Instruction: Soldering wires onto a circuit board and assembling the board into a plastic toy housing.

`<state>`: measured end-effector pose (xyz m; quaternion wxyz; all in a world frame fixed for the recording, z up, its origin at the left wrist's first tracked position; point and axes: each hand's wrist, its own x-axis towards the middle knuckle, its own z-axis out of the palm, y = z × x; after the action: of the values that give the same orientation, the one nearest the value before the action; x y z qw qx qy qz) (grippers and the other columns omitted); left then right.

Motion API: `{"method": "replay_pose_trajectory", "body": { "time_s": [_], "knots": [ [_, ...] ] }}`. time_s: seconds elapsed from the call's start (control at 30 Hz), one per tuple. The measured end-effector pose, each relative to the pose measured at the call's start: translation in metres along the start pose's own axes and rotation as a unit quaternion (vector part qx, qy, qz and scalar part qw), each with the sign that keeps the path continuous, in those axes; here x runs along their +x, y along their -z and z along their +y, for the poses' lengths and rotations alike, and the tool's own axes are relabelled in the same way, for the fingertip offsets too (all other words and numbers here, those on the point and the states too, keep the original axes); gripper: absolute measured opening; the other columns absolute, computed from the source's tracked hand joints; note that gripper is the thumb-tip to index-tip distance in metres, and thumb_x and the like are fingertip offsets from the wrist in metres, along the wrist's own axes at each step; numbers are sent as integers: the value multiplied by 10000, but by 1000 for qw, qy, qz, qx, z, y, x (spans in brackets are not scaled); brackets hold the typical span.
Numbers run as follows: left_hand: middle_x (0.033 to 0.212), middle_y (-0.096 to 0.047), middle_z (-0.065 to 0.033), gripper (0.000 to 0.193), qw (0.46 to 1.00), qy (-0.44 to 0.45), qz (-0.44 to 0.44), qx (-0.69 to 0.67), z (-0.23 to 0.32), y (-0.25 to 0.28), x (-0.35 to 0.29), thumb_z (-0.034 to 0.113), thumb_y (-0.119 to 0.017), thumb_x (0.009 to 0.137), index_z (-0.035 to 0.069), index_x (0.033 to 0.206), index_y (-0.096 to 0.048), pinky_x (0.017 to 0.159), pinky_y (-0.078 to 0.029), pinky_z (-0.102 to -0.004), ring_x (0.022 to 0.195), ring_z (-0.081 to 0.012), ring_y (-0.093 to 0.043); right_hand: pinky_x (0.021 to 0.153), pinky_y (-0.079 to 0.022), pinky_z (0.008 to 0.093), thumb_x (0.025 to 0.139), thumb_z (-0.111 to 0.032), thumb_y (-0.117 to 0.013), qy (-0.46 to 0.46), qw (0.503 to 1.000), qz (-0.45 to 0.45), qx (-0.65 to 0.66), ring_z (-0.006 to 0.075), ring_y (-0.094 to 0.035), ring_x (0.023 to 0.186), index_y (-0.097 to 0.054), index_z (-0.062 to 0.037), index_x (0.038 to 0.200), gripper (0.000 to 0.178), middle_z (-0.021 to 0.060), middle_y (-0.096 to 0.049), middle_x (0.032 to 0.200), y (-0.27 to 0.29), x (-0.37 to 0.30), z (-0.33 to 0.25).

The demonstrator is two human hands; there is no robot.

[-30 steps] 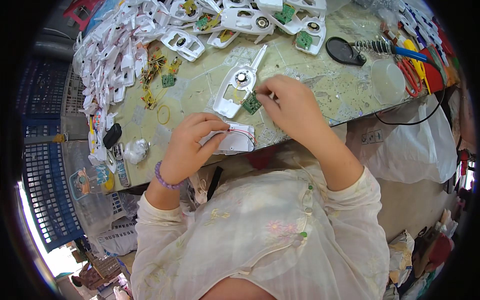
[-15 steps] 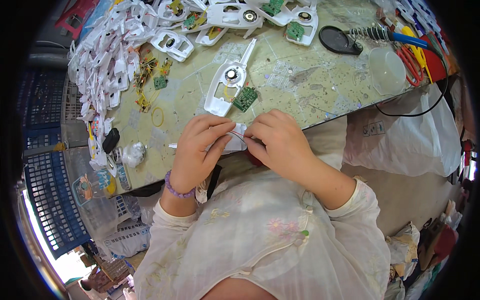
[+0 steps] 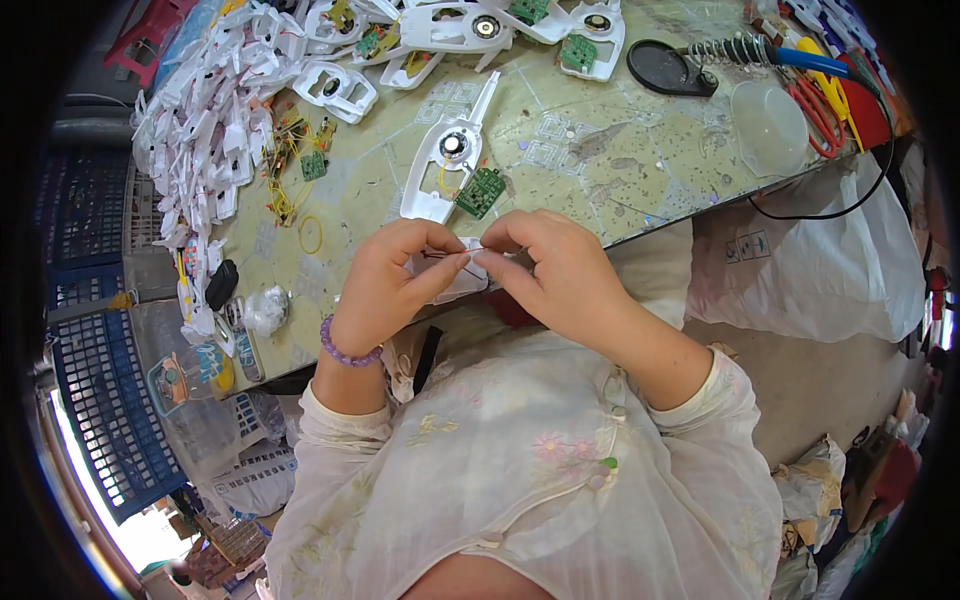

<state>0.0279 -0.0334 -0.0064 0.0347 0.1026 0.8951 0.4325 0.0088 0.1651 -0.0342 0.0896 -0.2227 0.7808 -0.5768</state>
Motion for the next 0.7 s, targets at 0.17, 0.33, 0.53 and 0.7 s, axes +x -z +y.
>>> {"method": "replay_pose_trajectory", "body": {
  "time_s": [0.17, 0.33, 0.53, 0.7],
  "knots": [
    [767, -640, -120, 137, 998, 50, 10, -27, 1, 2, 0, 126, -684, 782, 4, 834, -648, 629, -483, -345, 700, -265, -614, 730, -453, 371, 796, -155, -693, 7, 999, -45, -12, 267, -648, 780, -558, -62, 977, 244, 83, -679, 841, -4, -1, 3],
    [773, -631, -114, 143, 995, 66, 14, -70, 1, 3, -2, 123, -675, 812, -3, 868, -634, 603, -478, -309, 686, -211, -606, 735, -461, 365, 808, -94, -656, 22, 1000, -12, -4, 259, -660, 780, -527, -65, 1029, 257, 79, -684, 815, -10, 0, 9],
    [785, -625, -92, 131, 995, 47, 13, -92, 3, 2, -3, 94, -651, 830, -9, 899, -608, 640, -469, -279, 704, -160, -591, 658, -486, 343, 825, -62, -636, -30, 996, 2, 87, 254, -655, 768, -519, -39, 1121, 319, 102, -673, 820, -7, 3, 1],
    [818, -622, -66, 123, 985, 66, 9, -158, 1, 3, -3, 70, -639, 833, -16, 903, -584, 672, -464, -268, 751, -128, -582, 660, -481, 306, 826, -65, -643, -37, 993, 15, 115, 206, -645, 748, -503, -37, 1151, 355, 84, -661, 821, -9, 6, -1]
  ]
}}
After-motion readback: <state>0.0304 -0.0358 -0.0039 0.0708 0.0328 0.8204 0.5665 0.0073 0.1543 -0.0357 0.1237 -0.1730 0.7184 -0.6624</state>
